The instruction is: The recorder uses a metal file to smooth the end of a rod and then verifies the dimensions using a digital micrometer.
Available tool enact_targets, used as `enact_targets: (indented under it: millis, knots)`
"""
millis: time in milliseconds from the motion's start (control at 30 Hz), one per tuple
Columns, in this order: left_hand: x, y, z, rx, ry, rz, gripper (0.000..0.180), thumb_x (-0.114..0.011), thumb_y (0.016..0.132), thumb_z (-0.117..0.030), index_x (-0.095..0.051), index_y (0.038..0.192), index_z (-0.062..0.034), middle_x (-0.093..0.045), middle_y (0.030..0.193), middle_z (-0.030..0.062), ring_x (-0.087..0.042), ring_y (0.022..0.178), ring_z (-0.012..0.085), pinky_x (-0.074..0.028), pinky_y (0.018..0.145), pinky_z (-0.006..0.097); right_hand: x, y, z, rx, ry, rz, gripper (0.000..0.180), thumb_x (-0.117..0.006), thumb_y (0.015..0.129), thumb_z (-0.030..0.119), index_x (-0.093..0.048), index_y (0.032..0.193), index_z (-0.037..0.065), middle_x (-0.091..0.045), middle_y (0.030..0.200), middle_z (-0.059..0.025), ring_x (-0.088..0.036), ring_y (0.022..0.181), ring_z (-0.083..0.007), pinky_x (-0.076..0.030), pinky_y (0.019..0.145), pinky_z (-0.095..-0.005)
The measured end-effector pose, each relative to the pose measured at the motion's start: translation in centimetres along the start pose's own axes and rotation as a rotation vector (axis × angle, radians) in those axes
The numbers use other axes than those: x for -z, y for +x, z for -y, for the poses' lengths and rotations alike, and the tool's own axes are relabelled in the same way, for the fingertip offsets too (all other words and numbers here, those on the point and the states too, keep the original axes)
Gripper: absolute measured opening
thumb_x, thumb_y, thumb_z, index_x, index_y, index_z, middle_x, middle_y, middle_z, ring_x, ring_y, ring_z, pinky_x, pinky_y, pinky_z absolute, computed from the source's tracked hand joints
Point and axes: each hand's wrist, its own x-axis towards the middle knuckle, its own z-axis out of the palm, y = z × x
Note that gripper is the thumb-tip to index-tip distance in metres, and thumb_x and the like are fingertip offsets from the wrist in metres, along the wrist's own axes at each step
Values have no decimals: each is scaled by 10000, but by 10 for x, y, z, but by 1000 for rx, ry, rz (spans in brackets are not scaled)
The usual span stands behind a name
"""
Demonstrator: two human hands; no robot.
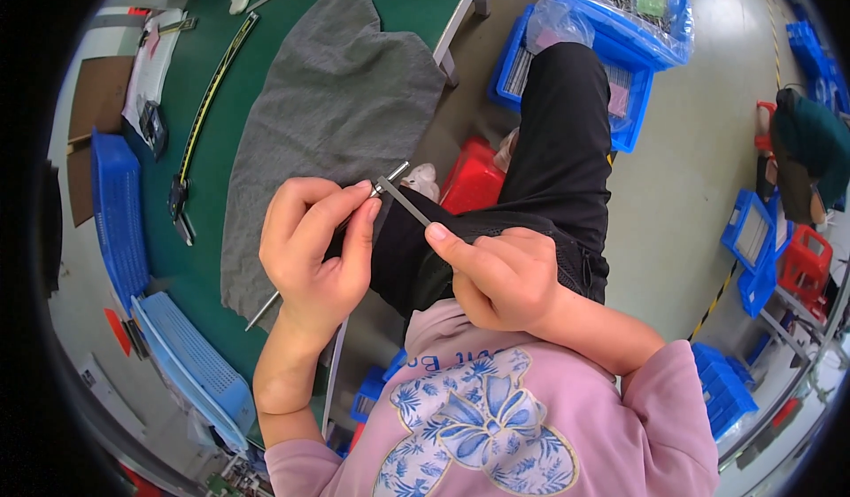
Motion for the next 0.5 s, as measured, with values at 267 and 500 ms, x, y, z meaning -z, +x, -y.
enact_targets:
  millis: [267,500]
  knots:
    - [-2,1,2,-40,-38,-4,181,-748,658,37,-658,809,-7,-552,736,64,-516,624,229,-403,529,326,-5,14,5,6,-100,11,487,-565,628,-114,-642,1105,-51,-411,499,3,-372,362,-131,-276,383,-269]
    - [-3,0,2,-30,-63,17,157,-718,667,70,-630,768,-11,-544,733,63,-492,613,234,-388,520,337,11,18,19,-39,-180,87,482,-574,600,-96,-659,1071,-49,-376,496,7,-337,362,-128,-263,380,-280]
